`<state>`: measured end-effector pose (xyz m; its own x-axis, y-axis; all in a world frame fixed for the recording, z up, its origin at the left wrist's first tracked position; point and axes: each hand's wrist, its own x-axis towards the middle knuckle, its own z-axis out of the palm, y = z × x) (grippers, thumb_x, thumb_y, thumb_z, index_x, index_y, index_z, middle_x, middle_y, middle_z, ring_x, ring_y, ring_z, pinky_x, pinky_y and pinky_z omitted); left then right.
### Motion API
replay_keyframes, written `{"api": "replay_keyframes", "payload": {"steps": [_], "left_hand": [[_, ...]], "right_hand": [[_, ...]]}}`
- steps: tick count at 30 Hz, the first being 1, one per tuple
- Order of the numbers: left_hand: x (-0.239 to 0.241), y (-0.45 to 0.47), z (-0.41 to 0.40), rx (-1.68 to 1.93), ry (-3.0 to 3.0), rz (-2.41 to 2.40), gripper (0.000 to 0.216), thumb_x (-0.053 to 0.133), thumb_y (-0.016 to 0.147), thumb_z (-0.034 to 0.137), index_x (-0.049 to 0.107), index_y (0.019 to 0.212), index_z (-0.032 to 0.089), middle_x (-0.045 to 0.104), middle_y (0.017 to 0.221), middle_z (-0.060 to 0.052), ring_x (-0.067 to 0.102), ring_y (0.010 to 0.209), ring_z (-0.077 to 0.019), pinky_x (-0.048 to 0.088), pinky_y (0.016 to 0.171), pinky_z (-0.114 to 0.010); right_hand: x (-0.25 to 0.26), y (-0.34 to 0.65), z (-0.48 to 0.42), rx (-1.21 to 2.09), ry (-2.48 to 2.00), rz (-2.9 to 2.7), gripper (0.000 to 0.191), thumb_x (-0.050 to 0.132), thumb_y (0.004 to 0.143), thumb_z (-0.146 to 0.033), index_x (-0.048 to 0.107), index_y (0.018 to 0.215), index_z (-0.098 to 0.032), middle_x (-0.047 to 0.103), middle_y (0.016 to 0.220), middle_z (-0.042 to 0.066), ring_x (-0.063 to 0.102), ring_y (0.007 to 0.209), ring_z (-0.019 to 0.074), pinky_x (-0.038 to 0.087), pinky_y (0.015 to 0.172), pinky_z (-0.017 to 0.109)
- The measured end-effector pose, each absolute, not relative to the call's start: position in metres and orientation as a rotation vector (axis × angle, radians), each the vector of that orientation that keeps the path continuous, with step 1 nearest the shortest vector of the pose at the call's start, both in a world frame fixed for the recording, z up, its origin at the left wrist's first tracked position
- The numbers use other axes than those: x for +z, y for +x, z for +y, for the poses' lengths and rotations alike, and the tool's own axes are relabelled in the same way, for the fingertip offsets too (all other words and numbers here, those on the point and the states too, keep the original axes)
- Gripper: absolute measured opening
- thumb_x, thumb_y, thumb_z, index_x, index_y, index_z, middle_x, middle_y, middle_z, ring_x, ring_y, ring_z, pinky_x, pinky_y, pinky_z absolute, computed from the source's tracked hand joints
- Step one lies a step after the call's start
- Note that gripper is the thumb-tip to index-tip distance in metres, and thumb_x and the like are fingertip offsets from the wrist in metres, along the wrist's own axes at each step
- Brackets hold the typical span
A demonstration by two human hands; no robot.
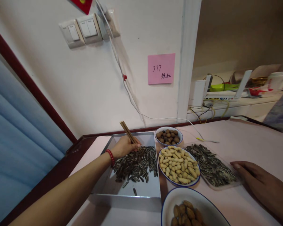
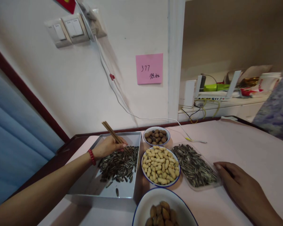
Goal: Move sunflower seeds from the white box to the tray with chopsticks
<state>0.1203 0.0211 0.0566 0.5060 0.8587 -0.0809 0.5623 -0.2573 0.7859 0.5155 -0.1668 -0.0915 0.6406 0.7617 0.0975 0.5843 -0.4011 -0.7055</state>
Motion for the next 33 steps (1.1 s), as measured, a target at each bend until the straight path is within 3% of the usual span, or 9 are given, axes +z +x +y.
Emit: {"api": "replay_keyframes", "payload": {"steps": [15, 20, 24, 33], "left_hand": [[0.0513, 0.1169, 0.0257, 0.342, 2.239, 1.063, 0.017, 0.057, 0.077, 0.026, 0.071, 0.082, 0.018, 0.070, 0.074, -0.004, 0.063, 0.067, -0.0174, 0.047, 0.061, -0.024], [0.0535, 0.1174, 0.0248, 0.299, 2.326, 1.046, 0.018, 0.058, 0.077, 0.025, 0.071, 0.087, 0.017, 0.072, 0.081, -0.003, 0.064, 0.077, -0.0175, 0.047, 0.072, -0.025], [0.0514, 0.1167, 0.0252, 0.276, 2.368, 1.040, 0.017, 0.057, 0.079, 0.025, 0.070, 0.087, 0.018, 0.072, 0.086, -0.003, 0.063, 0.082, -0.0174, 0.046, 0.078, -0.026], [0.0481, 0.1153, 0.0231, 0.303, 2.357, 1.018, 0.017, 0.057, 0.080, 0.026, 0.069, 0.087, 0.016, 0.070, 0.084, -0.004, 0.062, 0.079, -0.0161, 0.046, 0.073, -0.024]], "right_hand": [[-0.0836, 0.5116, -0.1668, 0.345, -2.156, -1.032, 0.052, 0.040, 0.068, -0.067, 0.064, 0.089, -0.026, 0.067, 0.104, 0.005, 0.057, 0.103, 0.0269, 0.041, 0.093, 0.038], [-0.0825, 0.5125, -0.1654, 0.345, -2.180, -0.980, 0.055, 0.040, 0.059, -0.072, 0.065, 0.083, -0.029, 0.068, 0.100, 0.002, 0.058, 0.102, 0.0289, 0.041, 0.094, 0.042], [-0.0822, 0.5122, -0.1655, 0.355, -2.183, -0.996, 0.055, 0.039, 0.060, -0.072, 0.065, 0.084, -0.030, 0.068, 0.101, 0.001, 0.058, 0.102, 0.0278, 0.042, 0.094, 0.041], [-0.0879, 0.5163, -0.1668, 0.348, -2.196, -1.001, 0.054, 0.039, 0.061, -0.072, 0.064, 0.086, -0.031, 0.068, 0.102, 0.001, 0.057, 0.103, 0.0278, 0.041, 0.094, 0.041]]}}
